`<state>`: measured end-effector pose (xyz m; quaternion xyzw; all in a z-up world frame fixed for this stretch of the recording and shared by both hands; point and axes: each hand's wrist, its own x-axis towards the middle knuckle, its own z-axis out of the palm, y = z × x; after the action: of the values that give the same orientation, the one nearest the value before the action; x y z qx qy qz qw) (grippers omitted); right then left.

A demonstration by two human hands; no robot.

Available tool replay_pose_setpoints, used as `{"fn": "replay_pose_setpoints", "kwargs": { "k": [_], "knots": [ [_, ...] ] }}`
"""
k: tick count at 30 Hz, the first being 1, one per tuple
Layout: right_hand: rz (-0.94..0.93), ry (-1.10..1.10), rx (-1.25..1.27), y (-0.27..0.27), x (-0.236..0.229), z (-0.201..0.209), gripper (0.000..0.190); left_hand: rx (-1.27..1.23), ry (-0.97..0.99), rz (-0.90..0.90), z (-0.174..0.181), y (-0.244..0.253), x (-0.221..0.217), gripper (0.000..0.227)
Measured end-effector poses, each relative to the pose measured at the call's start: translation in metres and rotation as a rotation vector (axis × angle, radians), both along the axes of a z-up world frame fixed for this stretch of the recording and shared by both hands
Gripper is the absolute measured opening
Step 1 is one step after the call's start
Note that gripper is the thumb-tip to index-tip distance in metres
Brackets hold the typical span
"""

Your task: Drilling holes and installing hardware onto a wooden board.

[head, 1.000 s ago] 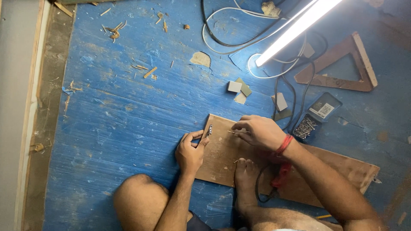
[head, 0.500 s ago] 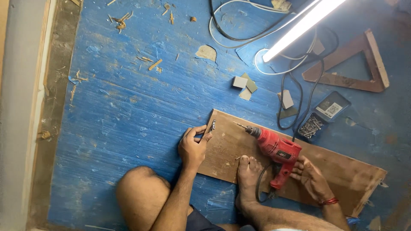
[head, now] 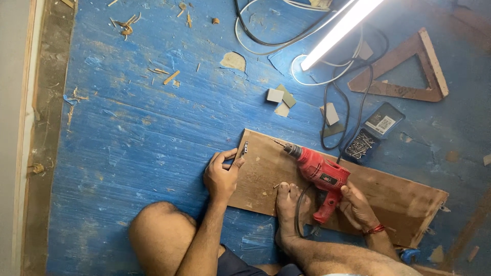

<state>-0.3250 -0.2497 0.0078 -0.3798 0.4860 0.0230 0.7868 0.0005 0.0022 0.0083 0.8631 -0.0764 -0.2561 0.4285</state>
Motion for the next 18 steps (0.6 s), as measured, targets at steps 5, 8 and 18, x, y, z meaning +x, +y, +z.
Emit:
{"fn": "replay_pose_setpoints", "kwargs": {
  "k": [5,8,18],
  "knots": [
    [-0.071,0.005,-0.03,0.014,0.006,0.0,0.072,0.014,0.01,0.009,0.002,0.0,0.0,0.033],
    [-0.139,-0.076,-0.079,0.012,-0.011,-0.016,0.067,0.009,0.011,0.02,0.002,0.0,0.0,0.034],
    [-0.146,-0.009,0.254,-0.01,0.006,-0.005,0.059,-0.028,0.002,0.044,-0.001,0.001,-0.001,0.031]
  ]
}}
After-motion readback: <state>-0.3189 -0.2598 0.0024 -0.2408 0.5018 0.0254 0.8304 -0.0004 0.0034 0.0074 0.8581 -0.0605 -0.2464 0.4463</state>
